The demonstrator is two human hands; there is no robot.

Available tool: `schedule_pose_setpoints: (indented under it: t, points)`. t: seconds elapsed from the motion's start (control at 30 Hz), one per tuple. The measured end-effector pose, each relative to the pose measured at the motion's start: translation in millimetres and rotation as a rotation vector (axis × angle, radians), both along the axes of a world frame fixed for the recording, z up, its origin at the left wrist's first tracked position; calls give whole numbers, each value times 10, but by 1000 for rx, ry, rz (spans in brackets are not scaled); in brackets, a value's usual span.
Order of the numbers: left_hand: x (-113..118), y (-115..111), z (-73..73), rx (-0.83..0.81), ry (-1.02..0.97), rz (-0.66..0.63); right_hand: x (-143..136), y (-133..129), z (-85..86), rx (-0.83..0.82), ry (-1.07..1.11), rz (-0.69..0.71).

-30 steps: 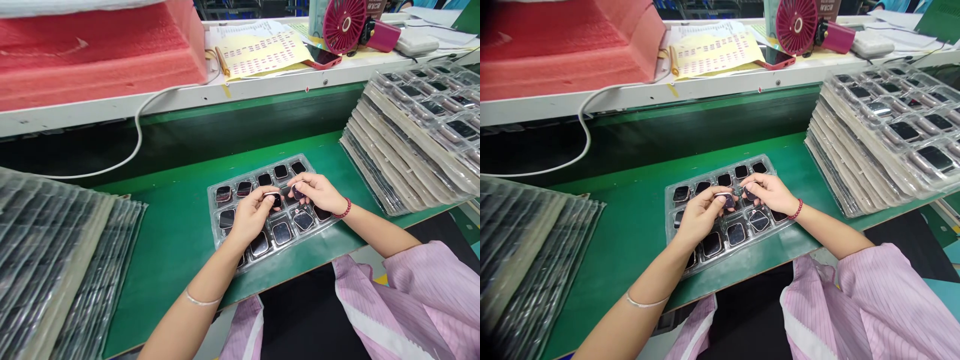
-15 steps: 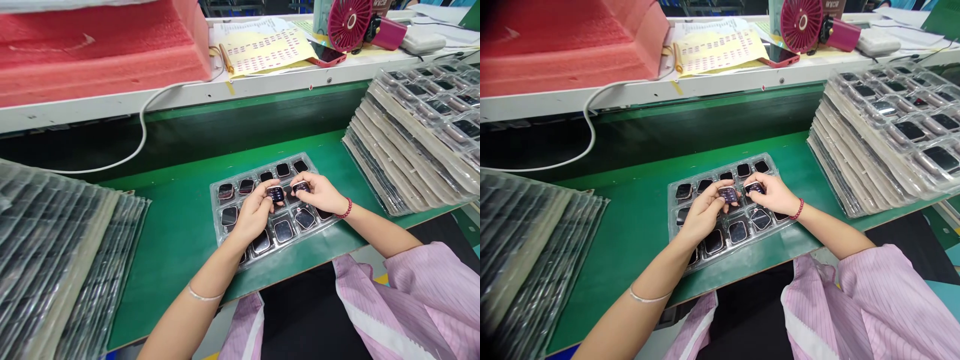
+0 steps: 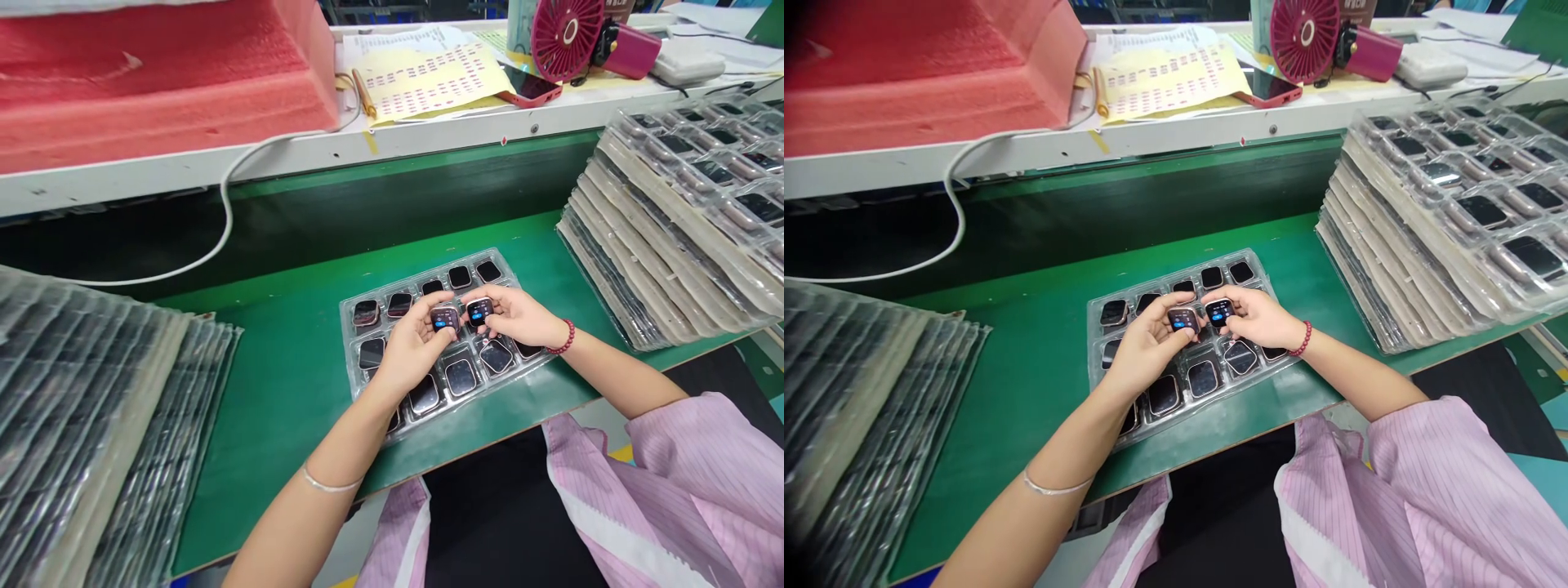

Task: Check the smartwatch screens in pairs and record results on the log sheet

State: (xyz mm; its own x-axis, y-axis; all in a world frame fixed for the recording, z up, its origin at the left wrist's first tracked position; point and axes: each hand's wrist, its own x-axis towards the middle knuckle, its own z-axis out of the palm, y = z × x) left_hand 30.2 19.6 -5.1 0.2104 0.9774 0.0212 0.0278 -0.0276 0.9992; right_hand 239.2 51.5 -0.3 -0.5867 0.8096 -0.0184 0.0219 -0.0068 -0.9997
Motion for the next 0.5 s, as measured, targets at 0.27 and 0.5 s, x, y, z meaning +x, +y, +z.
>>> schedule_pose_setpoints:
  t: [0.27, 0.5]
  points:
    - [-2, 2, 0, -3, -38, -11, 0, 16, -7, 1, 33, -33]
    - [-20, 17, 0, -17, -38, 17, 13, 21, -20, -43, 37, -57]
